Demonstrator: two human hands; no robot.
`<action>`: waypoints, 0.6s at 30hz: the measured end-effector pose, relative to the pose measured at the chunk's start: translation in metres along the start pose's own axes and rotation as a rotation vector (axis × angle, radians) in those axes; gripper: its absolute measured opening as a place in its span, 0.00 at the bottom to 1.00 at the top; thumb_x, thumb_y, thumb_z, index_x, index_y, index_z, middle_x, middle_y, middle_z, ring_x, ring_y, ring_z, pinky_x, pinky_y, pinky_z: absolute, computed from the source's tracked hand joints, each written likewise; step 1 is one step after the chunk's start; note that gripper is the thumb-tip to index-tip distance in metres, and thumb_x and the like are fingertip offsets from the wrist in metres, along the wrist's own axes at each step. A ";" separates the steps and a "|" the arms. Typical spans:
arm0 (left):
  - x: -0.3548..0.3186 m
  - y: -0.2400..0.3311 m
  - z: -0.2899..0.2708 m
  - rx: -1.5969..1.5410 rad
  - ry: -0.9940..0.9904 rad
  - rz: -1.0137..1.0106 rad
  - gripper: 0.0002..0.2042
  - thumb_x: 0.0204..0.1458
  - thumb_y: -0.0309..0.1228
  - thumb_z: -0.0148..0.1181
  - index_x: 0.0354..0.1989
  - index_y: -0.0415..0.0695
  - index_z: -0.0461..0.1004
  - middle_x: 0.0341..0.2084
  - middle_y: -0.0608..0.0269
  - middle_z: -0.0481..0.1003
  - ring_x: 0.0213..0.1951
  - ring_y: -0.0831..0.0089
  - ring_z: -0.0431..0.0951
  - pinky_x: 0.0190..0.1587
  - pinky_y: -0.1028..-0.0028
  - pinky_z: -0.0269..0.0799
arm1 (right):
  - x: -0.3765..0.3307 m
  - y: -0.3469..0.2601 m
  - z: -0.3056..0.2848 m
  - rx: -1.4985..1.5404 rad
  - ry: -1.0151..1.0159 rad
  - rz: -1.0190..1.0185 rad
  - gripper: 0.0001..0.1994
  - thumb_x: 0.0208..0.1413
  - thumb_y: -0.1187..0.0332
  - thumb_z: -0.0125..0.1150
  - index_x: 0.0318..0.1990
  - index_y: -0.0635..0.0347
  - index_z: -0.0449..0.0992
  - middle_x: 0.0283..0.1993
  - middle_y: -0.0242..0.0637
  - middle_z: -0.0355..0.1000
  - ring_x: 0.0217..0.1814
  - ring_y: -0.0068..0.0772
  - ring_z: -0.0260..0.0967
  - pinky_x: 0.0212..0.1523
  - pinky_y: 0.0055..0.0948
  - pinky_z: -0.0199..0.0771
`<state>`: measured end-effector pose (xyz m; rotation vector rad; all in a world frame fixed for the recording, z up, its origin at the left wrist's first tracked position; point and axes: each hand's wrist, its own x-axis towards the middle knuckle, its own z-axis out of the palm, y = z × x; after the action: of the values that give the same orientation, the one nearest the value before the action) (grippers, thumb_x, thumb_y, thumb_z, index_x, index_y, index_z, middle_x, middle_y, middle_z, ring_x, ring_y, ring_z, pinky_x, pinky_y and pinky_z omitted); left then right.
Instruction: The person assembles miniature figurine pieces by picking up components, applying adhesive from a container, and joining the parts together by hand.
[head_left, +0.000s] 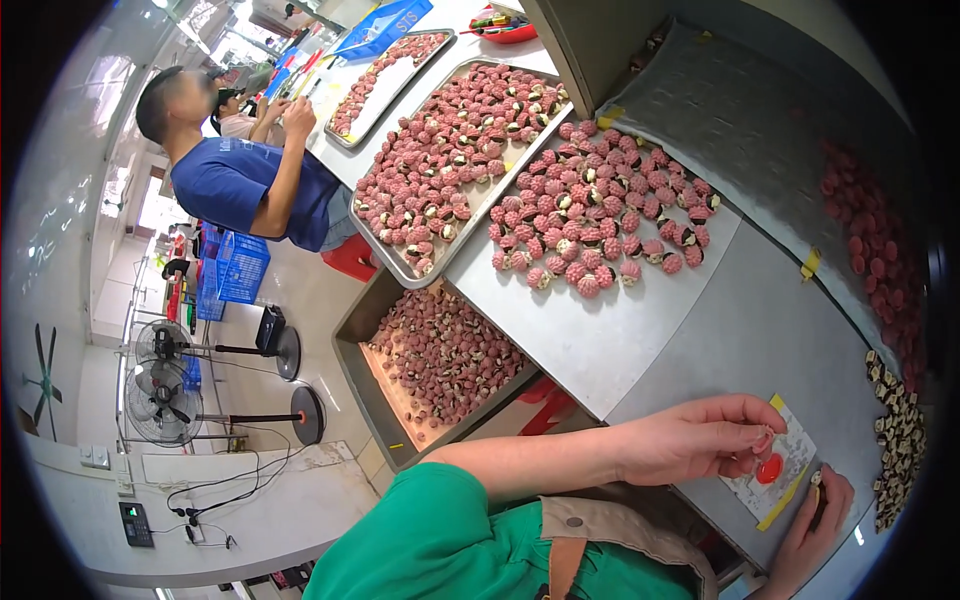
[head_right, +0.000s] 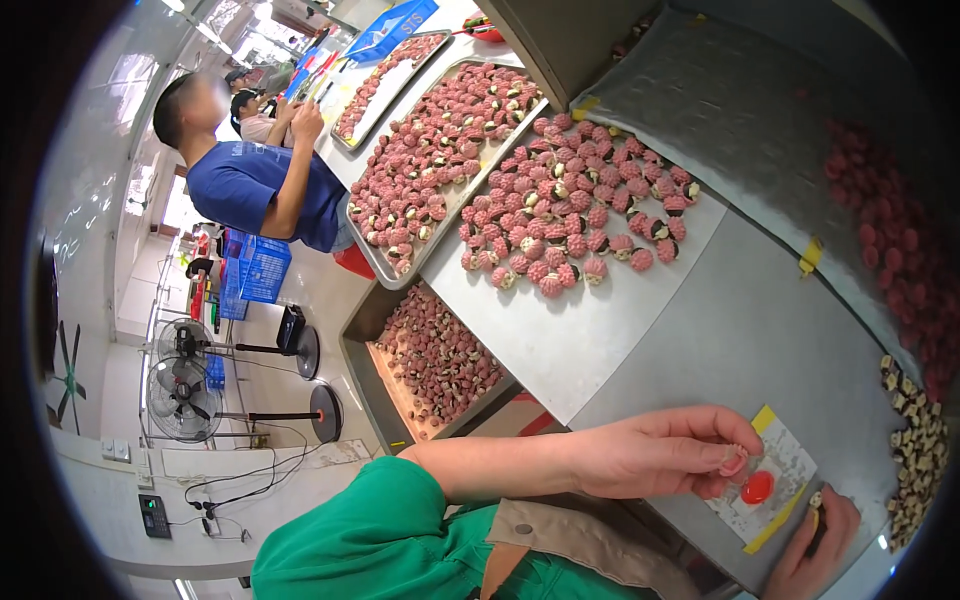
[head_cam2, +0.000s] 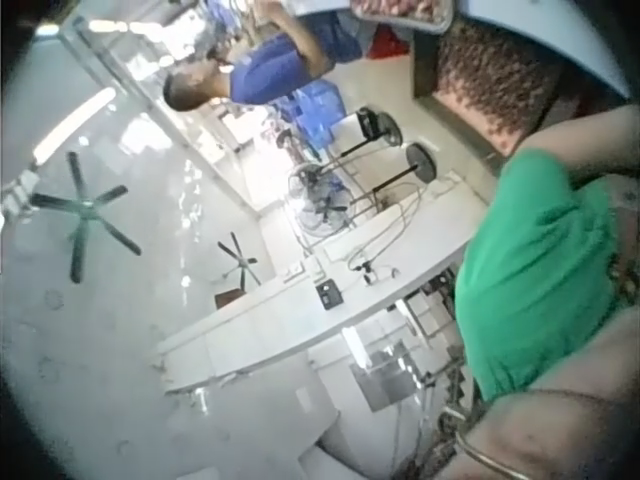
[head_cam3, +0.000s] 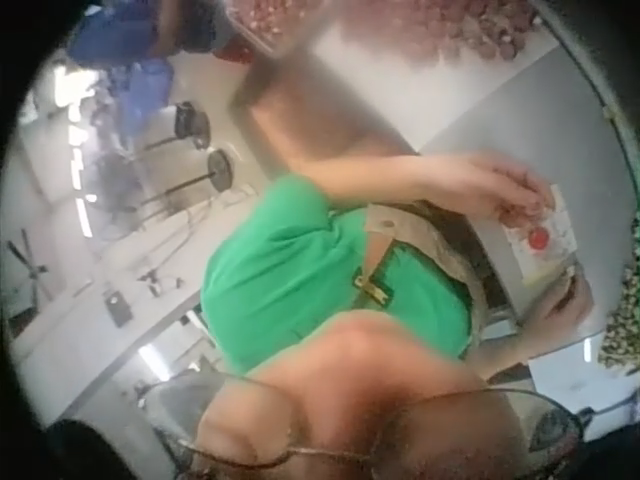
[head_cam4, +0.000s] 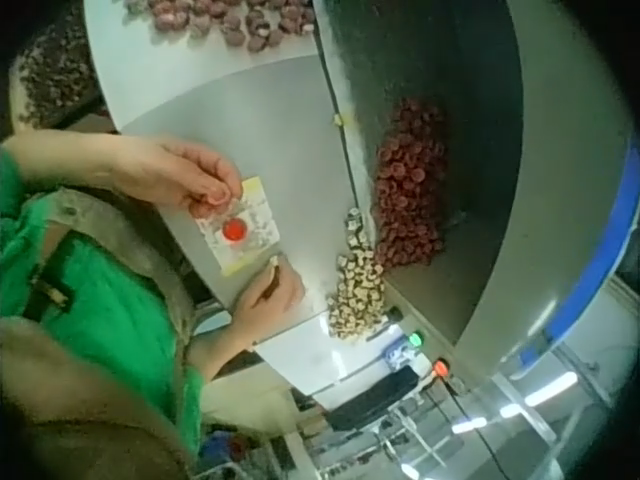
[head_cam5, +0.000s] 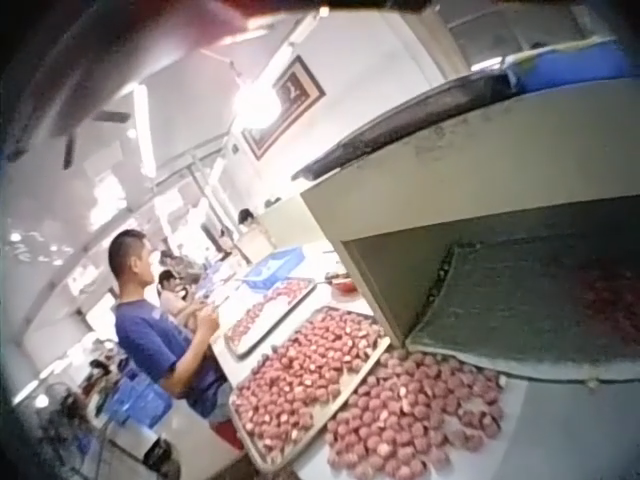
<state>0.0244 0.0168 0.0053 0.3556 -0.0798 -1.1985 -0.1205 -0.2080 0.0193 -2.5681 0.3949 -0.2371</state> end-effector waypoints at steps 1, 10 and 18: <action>0.001 0.000 -0.001 -0.008 -0.009 0.002 0.11 0.63 0.31 0.46 0.53 0.45 0.66 0.39 0.72 0.65 0.40 0.80 0.64 0.45 0.77 0.61 | 0.005 -0.005 -0.002 -0.044 0.034 -0.077 0.11 0.61 0.70 0.50 0.47 0.66 0.71 0.45 0.47 0.68 0.49 0.45 0.66 0.51 0.37 0.65; 0.004 -0.001 0.000 -0.006 -0.007 0.013 0.12 0.64 0.31 0.46 0.53 0.44 0.65 0.42 0.71 0.66 0.41 0.81 0.64 0.45 0.77 0.61 | 0.014 -0.012 -0.005 -0.056 0.079 -0.152 0.10 0.61 0.68 0.55 0.44 0.65 0.75 0.42 0.47 0.72 0.44 0.48 0.70 0.45 0.39 0.71; 0.010 -0.010 0.000 -0.002 -0.015 0.000 0.13 0.63 0.30 0.48 0.53 0.42 0.66 0.43 0.68 0.70 0.44 0.80 0.68 0.47 0.77 0.64 | -0.008 0.015 -0.003 -0.053 0.029 -0.001 0.11 0.59 0.75 0.47 0.49 0.67 0.68 0.47 0.46 0.66 0.51 0.44 0.64 0.54 0.34 0.62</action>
<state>0.0191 0.0048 0.0007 0.3447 -0.0918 -1.2011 -0.1320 -0.2192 0.0130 -2.6194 0.4154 -0.2676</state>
